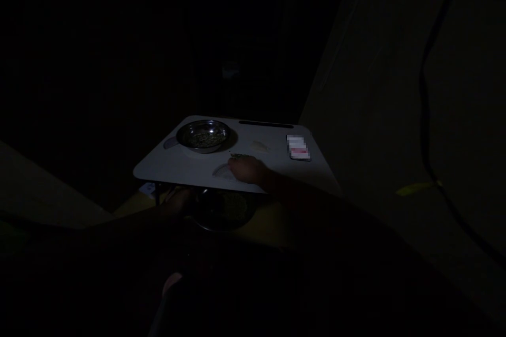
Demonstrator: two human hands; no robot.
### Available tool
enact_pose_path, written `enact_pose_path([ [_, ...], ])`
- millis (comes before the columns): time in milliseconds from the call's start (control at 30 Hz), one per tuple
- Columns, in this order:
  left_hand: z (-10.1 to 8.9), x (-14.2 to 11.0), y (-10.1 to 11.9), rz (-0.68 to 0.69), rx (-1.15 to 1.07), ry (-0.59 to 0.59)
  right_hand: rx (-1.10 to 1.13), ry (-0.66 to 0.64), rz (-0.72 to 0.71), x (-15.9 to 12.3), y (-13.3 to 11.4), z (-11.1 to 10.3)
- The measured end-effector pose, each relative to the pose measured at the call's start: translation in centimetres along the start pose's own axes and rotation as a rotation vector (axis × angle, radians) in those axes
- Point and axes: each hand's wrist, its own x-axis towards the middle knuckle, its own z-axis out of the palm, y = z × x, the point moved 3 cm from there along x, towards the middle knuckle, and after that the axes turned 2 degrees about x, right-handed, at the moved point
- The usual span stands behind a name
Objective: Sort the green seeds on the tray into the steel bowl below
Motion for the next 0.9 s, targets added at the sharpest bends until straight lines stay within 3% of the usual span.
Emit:
enact_pose_path([
  [200,-0.1,-2.3,2.4,-0.057,-0.044,0.020,0.015,0.023,0.189,-0.7,3.0,0.6],
  [367,-0.2,-2.8,3.0,-0.059,-0.020,0.034,0.057,0.025,0.292,-1.4,4.5,1.0],
  [567,1.2,-1.5,2.3,-0.067,-0.149,-0.093,0.068,-0.002,0.330,-2.2,5.5,1.5],
  [900,2.1,-1.9,2.5,-0.057,-0.215,-0.130,0.039,-0.022,0.370,-2.9,7.1,1.9],
])
